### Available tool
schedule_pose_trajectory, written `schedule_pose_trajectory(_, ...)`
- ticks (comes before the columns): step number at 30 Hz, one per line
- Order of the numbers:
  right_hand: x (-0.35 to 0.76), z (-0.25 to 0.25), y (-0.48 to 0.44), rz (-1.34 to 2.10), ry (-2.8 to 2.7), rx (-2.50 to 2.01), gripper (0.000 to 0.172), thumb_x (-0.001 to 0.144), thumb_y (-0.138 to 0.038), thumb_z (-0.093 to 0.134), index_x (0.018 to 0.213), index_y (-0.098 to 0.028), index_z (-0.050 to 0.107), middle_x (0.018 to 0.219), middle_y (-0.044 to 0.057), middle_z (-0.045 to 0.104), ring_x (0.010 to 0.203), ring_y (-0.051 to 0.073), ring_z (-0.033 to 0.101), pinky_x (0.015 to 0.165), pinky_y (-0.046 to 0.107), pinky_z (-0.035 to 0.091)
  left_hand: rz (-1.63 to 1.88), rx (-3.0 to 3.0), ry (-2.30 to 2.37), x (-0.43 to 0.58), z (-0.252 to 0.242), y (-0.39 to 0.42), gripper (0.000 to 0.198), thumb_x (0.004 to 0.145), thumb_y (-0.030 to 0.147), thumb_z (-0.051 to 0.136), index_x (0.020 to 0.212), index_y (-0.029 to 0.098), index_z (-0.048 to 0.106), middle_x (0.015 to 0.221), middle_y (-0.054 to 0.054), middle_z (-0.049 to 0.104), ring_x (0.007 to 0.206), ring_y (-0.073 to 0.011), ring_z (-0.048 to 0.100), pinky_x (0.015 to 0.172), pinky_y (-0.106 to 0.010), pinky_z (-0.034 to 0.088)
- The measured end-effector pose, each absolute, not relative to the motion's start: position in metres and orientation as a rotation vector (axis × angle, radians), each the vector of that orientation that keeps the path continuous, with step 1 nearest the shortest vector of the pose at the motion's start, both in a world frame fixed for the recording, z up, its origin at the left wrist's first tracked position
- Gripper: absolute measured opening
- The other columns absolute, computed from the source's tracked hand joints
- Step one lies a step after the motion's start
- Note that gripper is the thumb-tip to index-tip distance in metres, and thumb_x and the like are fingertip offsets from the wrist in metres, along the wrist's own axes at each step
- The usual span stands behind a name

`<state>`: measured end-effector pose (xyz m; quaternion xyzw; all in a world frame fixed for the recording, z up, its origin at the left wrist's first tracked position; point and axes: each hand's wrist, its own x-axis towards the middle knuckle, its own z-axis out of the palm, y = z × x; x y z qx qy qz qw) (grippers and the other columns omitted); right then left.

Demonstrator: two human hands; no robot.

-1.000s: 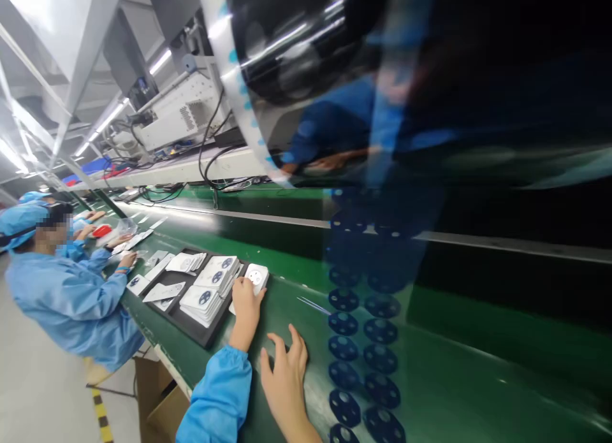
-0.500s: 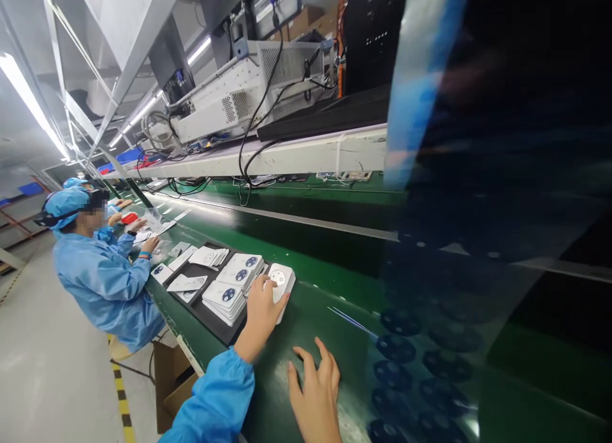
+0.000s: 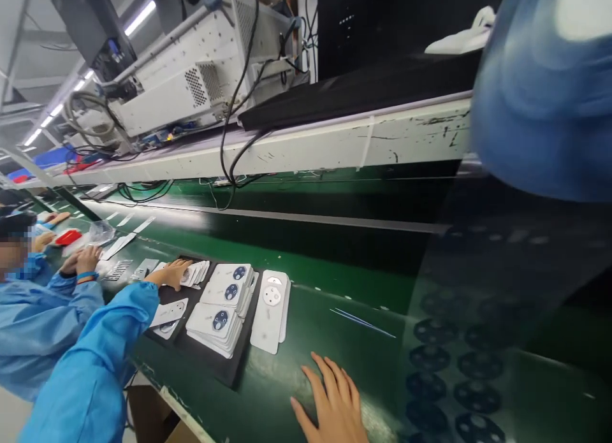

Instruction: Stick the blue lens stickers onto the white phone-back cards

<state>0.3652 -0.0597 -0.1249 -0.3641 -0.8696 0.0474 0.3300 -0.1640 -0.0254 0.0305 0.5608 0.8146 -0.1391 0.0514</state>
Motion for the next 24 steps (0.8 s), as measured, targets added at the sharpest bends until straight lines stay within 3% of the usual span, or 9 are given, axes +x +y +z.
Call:
schedule_pose_trajectory(8, 0.363, -0.117, -0.064, 0.066, -2.422, -0.963, 0.063, 0.082, -0.068, 0.066, 0.127, -0.023, 0.064, 0.141, 0.017, 0.056, 0.128, 0.041, 0.048, 0.106, 0.058, 0.029, -0.648, 1.741, 2.264, -0.199, 0.014, -0.014, 0.041, 0.097, 0.039, 0.066, 0.131, 0.018, 0.057, 0.133, -0.011, 0.059, 0.115, -0.0262, 0.062, 0.097, -0.049, 0.054)
schedule_pose_trajectory(24, 0.359, -0.118, -0.062, 0.029, -2.421, -0.968, 0.056, 0.087, -0.067, 0.060, 0.121, -0.023, 0.068, 0.140, 0.017, 0.057, 0.127, 0.039, 0.049, 0.107, 0.059, 0.031, -0.687, 1.609, 2.341, -0.207, 0.016, -0.026, 0.039, 0.097, 0.039, 0.066, 0.129, 0.017, 0.059, 0.129, -0.010, 0.060, 0.110, -0.0245, 0.064, 0.093, -0.046, 0.056)
